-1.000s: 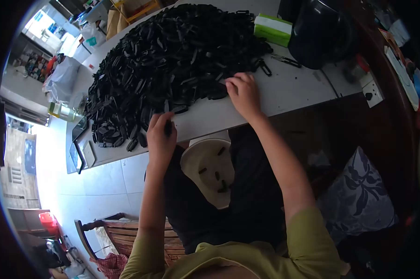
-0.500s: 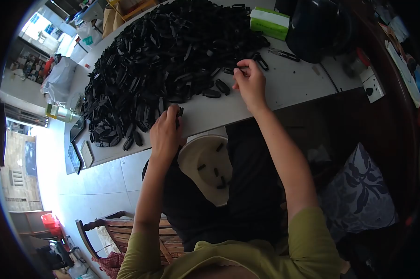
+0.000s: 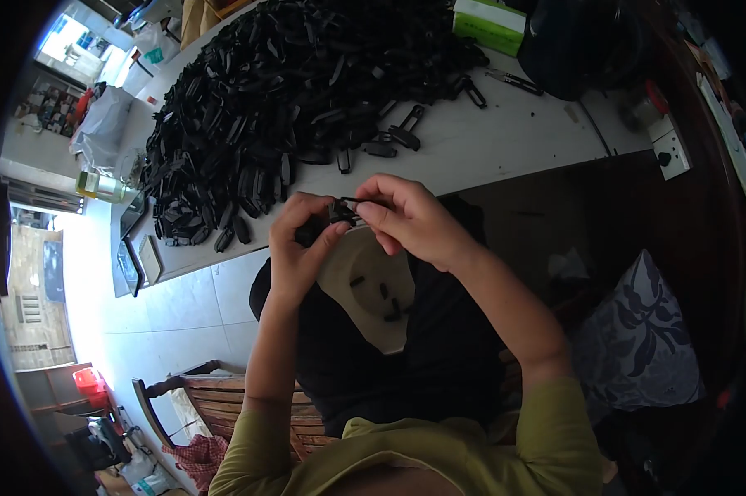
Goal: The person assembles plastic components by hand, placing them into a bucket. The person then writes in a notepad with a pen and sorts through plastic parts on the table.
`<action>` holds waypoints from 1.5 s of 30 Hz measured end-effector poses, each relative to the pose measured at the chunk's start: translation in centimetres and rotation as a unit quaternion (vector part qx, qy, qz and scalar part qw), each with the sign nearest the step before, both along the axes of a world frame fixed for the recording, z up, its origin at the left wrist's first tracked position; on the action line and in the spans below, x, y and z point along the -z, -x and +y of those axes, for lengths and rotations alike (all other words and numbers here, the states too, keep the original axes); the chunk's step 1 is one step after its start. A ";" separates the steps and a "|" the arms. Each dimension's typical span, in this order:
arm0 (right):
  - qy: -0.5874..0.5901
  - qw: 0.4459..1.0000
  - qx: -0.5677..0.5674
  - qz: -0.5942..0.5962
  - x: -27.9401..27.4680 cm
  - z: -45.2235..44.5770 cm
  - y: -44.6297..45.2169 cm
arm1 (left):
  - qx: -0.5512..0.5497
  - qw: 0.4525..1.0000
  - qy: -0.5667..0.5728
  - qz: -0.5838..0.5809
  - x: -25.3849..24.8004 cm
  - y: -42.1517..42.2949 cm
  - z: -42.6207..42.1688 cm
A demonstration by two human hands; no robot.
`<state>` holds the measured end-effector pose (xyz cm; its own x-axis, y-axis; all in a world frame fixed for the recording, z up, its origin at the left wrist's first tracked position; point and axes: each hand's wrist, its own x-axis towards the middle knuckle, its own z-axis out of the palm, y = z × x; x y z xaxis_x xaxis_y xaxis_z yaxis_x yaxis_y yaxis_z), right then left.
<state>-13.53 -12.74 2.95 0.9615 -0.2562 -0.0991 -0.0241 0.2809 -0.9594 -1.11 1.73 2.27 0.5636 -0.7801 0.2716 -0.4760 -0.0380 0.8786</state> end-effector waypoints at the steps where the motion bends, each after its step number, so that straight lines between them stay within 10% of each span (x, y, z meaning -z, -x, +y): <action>1: 0.024 1.000 0.002 0.002 -0.4 0.2 0.1 | 0.002 1.000 0.019 -0.019 -0.3 0.2 0.0; 11: -0.009 0.982 -0.168 0.088 -0.5 -1.2 1.4 | 0.129 0.983 0.006 -0.131 -2.6 0.9 1.1; 20: 0.202 0.949 -0.155 0.185 -0.6 -0.1 2.1 | 0.123 0.973 -0.078 -0.181 -1.7 2.4 2.7; 27: -0.156 0.963 -0.217 0.017 4.1 1.6 2.6 | 0.117 0.989 0.068 -0.054 0.2 2.1 3.6; 29: -0.166 0.985 -0.052 0.009 6.7 3.2 4.9 | 0.146 0.984 0.098 0.016 0.7 3.0 3.1; 32: -0.187 0.976 -0.104 0.030 7.8 3.6 4.2 | 0.123 0.987 0.021 0.101 2.9 4.1 4.2; 37: 0.161 0.952 -0.160 0.204 9.5 4.8 3.2 | 0.050 0.993 -0.039 -0.103 6.1 2.4 10.0; 39: 0.590 0.797 -0.122 0.033 8.4 5.6 2.8 | -0.028 0.979 -0.074 -0.187 4.9 -1.4 13.1; 45: 0.567 0.797 -0.149 0.146 6.3 4.8 2.2 | -0.453 0.784 -0.179 -0.384 4.1 -19.0 23.0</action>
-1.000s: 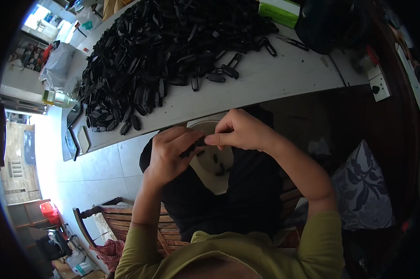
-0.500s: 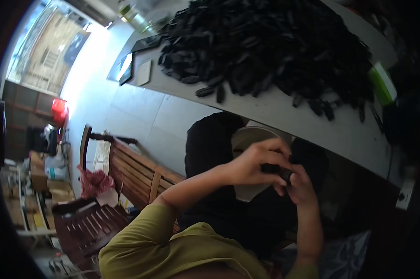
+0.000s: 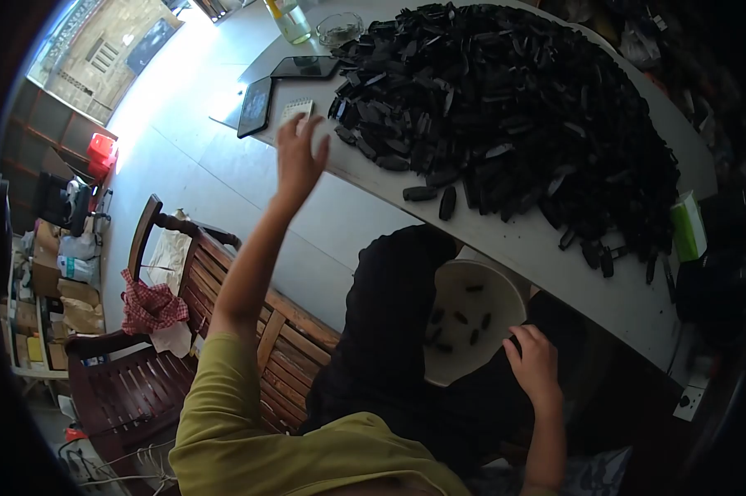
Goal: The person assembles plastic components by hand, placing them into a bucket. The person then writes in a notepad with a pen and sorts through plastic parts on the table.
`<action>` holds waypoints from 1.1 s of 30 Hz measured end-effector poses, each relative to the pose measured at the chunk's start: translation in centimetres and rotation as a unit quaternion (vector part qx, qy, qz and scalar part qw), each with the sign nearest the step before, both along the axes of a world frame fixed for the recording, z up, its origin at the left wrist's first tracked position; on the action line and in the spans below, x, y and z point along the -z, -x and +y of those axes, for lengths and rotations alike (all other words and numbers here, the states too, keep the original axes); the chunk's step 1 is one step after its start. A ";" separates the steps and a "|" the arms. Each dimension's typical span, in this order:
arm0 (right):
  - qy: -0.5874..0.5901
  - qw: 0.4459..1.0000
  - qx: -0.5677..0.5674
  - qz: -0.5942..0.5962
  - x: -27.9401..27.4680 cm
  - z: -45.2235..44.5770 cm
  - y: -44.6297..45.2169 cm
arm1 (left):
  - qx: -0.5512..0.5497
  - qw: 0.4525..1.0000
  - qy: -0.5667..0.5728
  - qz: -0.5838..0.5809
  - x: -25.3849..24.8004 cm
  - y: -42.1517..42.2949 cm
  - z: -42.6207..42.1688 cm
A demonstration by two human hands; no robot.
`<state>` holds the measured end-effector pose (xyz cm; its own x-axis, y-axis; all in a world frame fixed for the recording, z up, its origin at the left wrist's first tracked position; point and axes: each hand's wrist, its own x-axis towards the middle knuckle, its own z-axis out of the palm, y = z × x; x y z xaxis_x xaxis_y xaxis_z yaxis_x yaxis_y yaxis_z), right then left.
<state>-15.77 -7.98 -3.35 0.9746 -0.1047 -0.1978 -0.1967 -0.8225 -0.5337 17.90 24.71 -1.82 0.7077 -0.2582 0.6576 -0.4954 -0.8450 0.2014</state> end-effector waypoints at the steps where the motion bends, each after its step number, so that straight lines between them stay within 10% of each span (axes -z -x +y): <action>1: 0.020 1.000 0.001 -0.009 -0.4 0.1 -0.1 | -0.061 0.998 -0.032 -0.016 0.3 -2.4 1.3; 7: 0.054 0.998 0.012 0.004 -2.6 0.5 1.3 | -0.173 0.934 -0.117 0.291 -1.2 -6.6 2.8; 33: 0.225 0.973 -0.024 0.043 -0.5 0.9 -0.5 | -0.096 0.942 -0.084 0.312 1.2 -18.9 3.6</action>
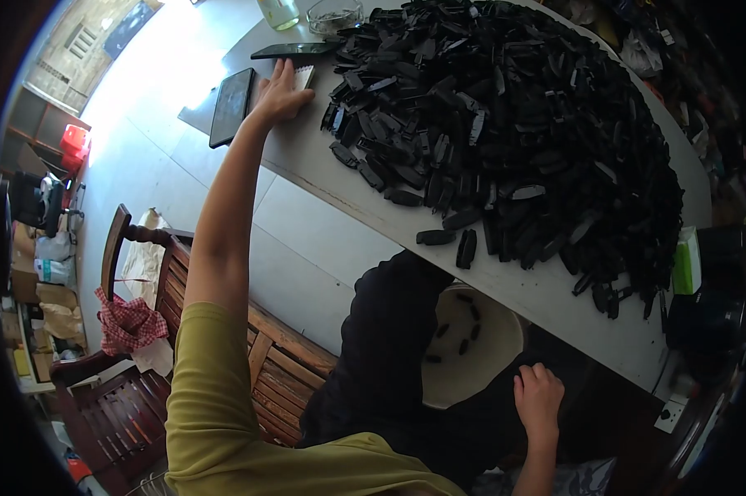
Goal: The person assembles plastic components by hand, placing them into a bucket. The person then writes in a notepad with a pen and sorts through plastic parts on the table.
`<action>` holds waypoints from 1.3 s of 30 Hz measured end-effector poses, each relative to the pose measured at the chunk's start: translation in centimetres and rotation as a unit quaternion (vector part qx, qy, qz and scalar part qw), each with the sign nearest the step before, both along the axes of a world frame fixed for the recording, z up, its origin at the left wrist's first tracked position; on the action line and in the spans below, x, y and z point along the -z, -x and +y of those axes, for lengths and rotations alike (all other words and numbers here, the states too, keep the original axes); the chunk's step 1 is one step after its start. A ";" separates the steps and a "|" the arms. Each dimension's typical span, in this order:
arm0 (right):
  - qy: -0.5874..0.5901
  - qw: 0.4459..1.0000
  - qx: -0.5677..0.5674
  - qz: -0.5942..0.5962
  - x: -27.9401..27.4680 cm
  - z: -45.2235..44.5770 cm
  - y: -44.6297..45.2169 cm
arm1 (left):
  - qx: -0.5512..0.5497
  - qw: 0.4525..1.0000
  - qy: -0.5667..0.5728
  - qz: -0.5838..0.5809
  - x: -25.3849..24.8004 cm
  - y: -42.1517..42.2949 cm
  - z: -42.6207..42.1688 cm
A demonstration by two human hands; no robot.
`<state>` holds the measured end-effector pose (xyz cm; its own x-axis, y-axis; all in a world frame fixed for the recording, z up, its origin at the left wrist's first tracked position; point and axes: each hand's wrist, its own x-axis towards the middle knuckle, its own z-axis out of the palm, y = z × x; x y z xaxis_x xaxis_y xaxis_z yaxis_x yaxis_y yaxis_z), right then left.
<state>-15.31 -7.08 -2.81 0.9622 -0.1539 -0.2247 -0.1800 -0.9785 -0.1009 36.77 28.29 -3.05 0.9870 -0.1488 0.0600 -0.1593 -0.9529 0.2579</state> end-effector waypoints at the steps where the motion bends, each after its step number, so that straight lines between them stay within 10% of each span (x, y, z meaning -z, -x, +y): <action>1: 0.000 1.000 -0.002 0.002 0.1 0.0 -0.1 | 0.002 1.000 -0.003 -0.008 0.0 -0.3 0.0; 25: 0.051 0.998 -0.025 -0.035 1.7 0.4 1.2 | -0.050 0.984 -0.050 -0.161 2.2 7.3 1.1; 32: 0.076 0.992 -0.081 -0.062 3.1 -0.1 2.4 | -0.085 0.901 0.276 -0.323 2.8 13.0 -1.4; 39: -0.029 0.993 -0.103 -0.052 2.8 0.5 1.6 | 0.048 0.856 0.469 -0.213 0.8 32.0 -3.5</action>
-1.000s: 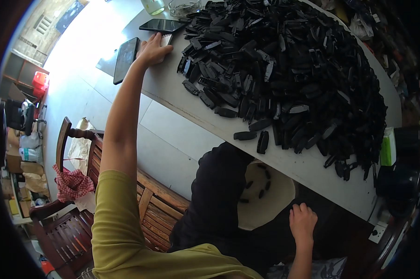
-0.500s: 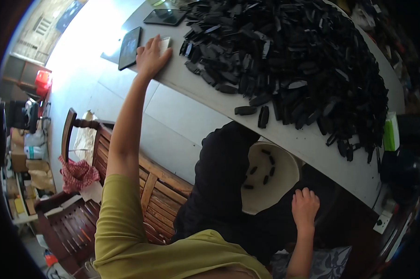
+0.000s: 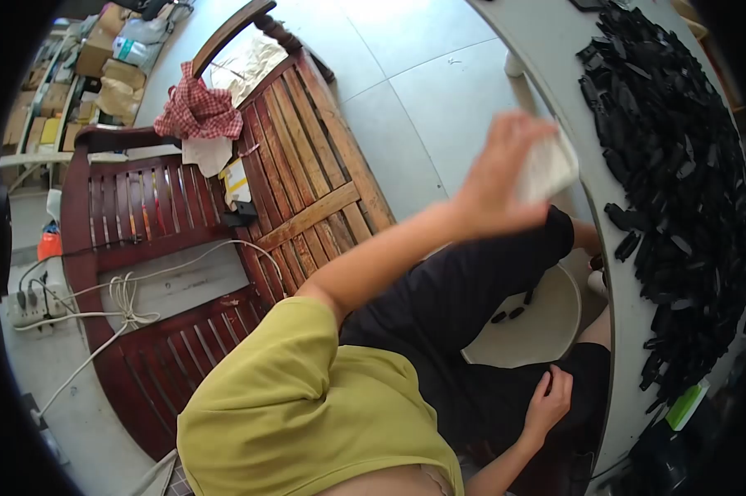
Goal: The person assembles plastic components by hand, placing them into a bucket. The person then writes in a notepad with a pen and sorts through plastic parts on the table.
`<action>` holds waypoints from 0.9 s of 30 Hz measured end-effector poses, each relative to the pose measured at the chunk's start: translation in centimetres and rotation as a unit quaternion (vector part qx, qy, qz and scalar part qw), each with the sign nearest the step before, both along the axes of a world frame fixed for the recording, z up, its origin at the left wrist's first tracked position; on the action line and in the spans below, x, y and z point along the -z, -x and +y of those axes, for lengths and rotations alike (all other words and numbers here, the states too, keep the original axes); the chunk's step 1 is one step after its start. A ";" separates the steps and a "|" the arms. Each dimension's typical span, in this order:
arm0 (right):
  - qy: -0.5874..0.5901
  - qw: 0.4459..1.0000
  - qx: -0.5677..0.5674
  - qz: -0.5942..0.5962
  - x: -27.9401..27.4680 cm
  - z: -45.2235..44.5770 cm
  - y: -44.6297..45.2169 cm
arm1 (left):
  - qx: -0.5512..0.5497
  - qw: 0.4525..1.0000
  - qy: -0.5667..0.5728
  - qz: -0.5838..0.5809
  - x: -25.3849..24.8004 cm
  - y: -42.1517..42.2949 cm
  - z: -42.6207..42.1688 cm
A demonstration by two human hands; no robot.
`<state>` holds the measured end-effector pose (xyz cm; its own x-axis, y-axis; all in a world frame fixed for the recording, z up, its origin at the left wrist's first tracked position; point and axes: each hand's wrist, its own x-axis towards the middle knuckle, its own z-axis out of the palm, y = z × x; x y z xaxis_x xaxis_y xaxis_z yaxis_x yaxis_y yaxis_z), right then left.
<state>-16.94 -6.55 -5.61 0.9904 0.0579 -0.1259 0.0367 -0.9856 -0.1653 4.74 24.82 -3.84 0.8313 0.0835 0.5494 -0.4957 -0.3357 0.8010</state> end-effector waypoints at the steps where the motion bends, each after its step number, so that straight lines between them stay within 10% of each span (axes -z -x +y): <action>1: -0.117 0.993 0.031 0.005 -1.0 1.3 -0.7 | 0.039 0.999 -0.001 0.035 0.3 2.5 -0.6; 7: -0.518 0.843 0.145 -0.006 -2.7 7.5 -1.2 | 0.293 0.946 -0.092 0.102 1.2 13.3 -4.0; 14: -0.410 0.852 0.277 -0.171 -4.7 9.0 1.7 | 0.375 0.897 -0.213 0.099 -0.7 14.8 -5.9; 17: -0.144 0.922 0.215 -0.289 -7.9 7.7 3.1 | 0.398 0.893 -0.198 0.063 -0.8 15.2 -7.7; 21: -0.095 0.902 0.225 -0.356 -8.4 7.0 8.3 | 0.520 0.793 -0.269 -0.169 -1.5 15.8 -11.1; 27: -0.027 0.827 0.422 -0.372 -10.8 6.8 15.3 | 0.594 0.778 -0.189 -0.076 -4.0 20.6 -14.3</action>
